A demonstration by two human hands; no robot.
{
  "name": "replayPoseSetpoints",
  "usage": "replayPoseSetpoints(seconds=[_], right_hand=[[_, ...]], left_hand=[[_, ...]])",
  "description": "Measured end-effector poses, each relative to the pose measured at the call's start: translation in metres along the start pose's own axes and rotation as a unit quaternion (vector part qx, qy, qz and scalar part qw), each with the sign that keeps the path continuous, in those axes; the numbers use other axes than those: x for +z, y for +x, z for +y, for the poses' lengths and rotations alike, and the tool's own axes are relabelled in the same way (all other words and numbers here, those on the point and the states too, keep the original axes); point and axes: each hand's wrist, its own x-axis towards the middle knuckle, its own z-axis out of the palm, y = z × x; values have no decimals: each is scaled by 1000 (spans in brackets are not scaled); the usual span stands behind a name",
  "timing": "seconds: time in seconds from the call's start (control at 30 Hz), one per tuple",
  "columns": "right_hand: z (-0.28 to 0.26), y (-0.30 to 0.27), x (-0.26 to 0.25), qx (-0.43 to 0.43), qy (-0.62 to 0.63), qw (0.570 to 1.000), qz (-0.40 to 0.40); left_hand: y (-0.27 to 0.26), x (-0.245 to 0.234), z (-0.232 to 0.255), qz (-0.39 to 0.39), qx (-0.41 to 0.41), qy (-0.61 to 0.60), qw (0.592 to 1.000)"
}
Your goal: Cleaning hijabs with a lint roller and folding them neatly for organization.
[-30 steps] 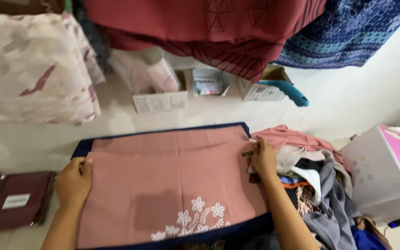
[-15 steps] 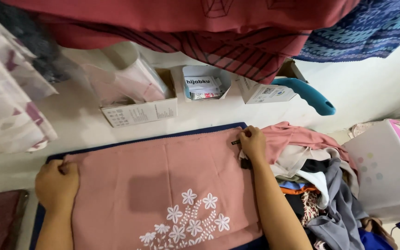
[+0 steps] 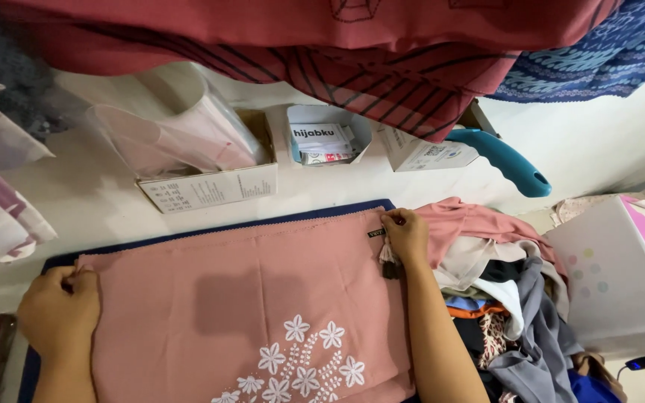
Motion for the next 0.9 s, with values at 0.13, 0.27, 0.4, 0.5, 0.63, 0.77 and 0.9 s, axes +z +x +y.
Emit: replayPoseSetpoints(seconds=[0.13, 0.27, 0.4, 0.5, 0.63, 0.77, 0.9], right_hand=[[-2, 3, -2, -11, -40, 999, -13], [-3, 5, -1, -16, -73, 997, -18], [-15, -2, -3, 10, -48, 999, -23], [-12, -2, -3, 27, -6, 999, -35], [0, 3, -1, -25, -73, 997, -10], [-7, -1, -5, -19, -75, 997, -21], [6, 6, 0, -57, -94, 994, 0]], left_hand=[[1, -1, 1, -7, -7, 32, 999], [2, -6, 6, -13, -18, 24, 999], [3, 1, -1, -17, -20, 30, 999], [2, 1, -1, -8, -10, 28, 1000], [2, -3, 2, -12, -14, 21, 1000], [3, -2, 1, -23, -19, 27, 999], [5, 1, -1, -30, -33, 28, 999]])
